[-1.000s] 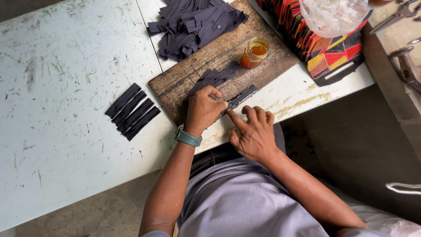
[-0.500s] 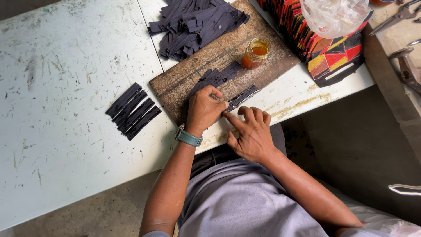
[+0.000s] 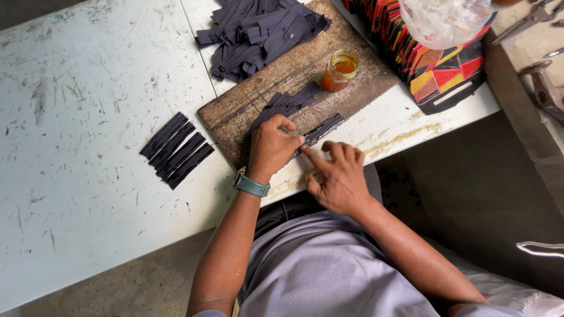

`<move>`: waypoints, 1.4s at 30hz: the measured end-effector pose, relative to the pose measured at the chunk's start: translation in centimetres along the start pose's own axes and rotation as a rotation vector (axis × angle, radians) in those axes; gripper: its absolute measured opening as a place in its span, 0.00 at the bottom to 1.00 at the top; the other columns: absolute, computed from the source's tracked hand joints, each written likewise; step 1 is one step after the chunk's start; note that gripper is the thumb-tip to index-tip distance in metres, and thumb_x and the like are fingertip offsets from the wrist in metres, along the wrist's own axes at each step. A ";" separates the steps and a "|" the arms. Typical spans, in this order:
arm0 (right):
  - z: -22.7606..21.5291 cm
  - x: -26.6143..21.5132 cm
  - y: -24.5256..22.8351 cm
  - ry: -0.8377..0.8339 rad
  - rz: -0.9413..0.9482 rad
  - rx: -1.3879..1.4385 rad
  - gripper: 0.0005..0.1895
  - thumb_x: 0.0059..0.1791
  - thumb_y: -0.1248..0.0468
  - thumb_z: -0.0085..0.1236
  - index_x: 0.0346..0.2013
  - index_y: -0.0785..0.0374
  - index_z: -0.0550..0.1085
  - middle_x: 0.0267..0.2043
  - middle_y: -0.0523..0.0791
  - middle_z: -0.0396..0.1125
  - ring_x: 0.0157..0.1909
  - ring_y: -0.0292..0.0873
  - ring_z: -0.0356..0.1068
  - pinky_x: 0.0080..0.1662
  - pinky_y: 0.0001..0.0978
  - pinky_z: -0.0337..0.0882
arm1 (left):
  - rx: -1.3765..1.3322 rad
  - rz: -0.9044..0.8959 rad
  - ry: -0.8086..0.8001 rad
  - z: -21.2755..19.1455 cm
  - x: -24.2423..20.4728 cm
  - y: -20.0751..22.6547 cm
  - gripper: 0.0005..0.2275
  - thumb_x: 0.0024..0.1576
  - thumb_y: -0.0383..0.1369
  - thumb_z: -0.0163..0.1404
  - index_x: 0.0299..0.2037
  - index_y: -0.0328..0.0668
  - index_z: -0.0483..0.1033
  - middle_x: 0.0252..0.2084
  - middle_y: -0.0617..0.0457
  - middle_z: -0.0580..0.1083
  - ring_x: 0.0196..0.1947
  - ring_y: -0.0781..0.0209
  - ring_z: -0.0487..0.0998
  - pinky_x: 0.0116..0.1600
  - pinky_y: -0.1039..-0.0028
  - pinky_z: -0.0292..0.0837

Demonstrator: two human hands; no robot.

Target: The person repeatedly picks up dark fabric strips, applies a viscous substance from a small jar onto them using a finger, and places the coated strips into a neat stack on the table. The process is repeated for multiple strips throughout the clip.

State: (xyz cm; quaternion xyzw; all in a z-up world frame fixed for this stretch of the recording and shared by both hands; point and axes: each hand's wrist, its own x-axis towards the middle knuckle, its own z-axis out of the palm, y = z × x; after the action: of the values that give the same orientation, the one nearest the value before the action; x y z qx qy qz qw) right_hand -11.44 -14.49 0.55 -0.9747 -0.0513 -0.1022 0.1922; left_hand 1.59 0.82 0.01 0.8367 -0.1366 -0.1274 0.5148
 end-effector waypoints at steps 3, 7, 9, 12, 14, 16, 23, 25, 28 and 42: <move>0.0 0.6 0.6 0.013 -0.050 0.009 0.29 0.47 0.47 0.50 0.62 0.45 0.74 0.53 0.51 0.62 0.57 0.53 0.58 0.58 0.50 0.55 | 0.017 -0.028 0.000 -0.1 0.3 0.4 0.11 0.49 0.31 0.62 0.37 0.36 0.75 0.30 0.45 0.83 0.31 0.57 0.86 0.39 0.70 0.80; -0.4 1.0 2.9 0.061 0.031 -0.094 0.29 0.48 0.48 0.48 0.63 0.45 0.74 0.55 0.52 0.62 0.58 0.54 0.58 0.59 0.50 0.55 | 0.049 -0.028 0.012 -0.1 0.1 0.4 0.11 0.49 0.31 0.63 0.38 0.36 0.76 0.32 0.44 0.83 0.32 0.58 0.86 0.40 0.70 0.80; -0.9 1.4 4.4 0.093 0.056 -0.134 0.27 0.49 0.48 0.48 0.63 0.45 0.75 0.55 0.52 0.62 0.59 0.54 0.57 0.59 0.50 0.54 | 0.032 -0.035 0.022 0.0 0.0 0.4 0.12 0.49 0.31 0.63 0.38 0.36 0.76 0.32 0.45 0.83 0.33 0.58 0.87 0.40 0.70 0.80; -1.5 2.2 6.2 0.116 0.100 -0.158 0.25 0.50 0.48 0.49 0.61 0.45 0.76 0.56 0.52 0.62 0.59 0.55 0.57 0.59 0.51 0.54 | 0.038 -0.056 0.031 0.2 0.1 0.4 0.12 0.49 0.31 0.63 0.39 0.37 0.77 0.32 0.45 0.83 0.33 0.58 0.87 0.40 0.70 0.80; -1.7 2.5 6.7 0.122 0.129 -0.151 0.24 0.49 0.48 0.51 0.59 0.46 0.77 0.55 0.51 0.62 0.59 0.55 0.57 0.59 0.51 0.54 | 0.039 -0.050 0.049 0.3 0.1 0.5 0.12 0.49 0.31 0.63 0.39 0.37 0.77 0.33 0.45 0.83 0.34 0.58 0.87 0.40 0.71 0.81; -1.9 2.6 6.8 0.133 0.170 -0.072 0.23 0.48 0.52 0.54 0.58 0.48 0.77 0.55 0.51 0.62 0.58 0.55 0.58 0.59 0.50 0.55 | 0.027 -0.018 0.081 0.2 -0.2 0.9 0.11 0.50 0.30 0.63 0.40 0.36 0.77 0.33 0.45 0.83 0.35 0.59 0.87 0.41 0.72 0.81; -2.5 1.0 5.3 0.139 0.239 0.649 0.31 0.51 0.62 0.54 0.69 0.60 0.63 0.46 0.50 0.64 0.45 0.45 0.64 0.53 0.38 0.68 | 0.178 0.001 0.242 -5.6 -3.0 1.6 0.13 0.50 0.29 0.63 0.43 0.38 0.75 0.30 0.47 0.83 0.30 0.59 0.86 0.37 0.72 0.77; -1.8 0.4 3.8 -0.012 0.247 1.106 0.37 0.51 0.64 0.49 0.75 0.60 0.53 0.50 0.51 0.66 0.45 0.44 0.67 0.53 0.37 0.67 | 0.237 -0.015 0.297 -8.0 -5.0 1.2 0.13 0.49 0.29 0.64 0.42 0.39 0.76 0.30 0.48 0.83 0.31 0.60 0.86 0.36 0.72 0.78; -0.7 -0.5 1.0 -0.286 0.246 1.448 0.45 0.50 0.64 0.47 0.80 0.56 0.40 0.56 0.54 0.68 0.47 0.45 0.70 0.53 0.38 0.69 | 0.267 -0.107 0.369 -10.8 -8.4 0.3 0.14 0.49 0.29 0.64 0.42 0.38 0.74 0.29 0.47 0.82 0.29 0.58 0.86 0.36 0.72 0.77; 4.2 5.0 -10.9 -0.905 0.526 1.663 0.50 0.46 0.60 0.43 0.76 0.33 0.29 0.79 0.52 0.45 0.64 0.55 0.66 0.50 0.43 0.72 | 0.363 -0.333 0.539 -15.8 -14.6 -4.5 0.13 0.50 0.30 0.63 0.42 0.39 0.74 0.28 0.49 0.82 0.29 0.54 0.85 0.38 0.68 0.77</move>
State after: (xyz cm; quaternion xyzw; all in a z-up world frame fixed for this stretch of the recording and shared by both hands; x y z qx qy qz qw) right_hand -7.31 -2.51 1.87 -0.4562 0.0430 0.3955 0.7960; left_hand -5.96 21.11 3.94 0.9288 0.1218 0.0419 0.3474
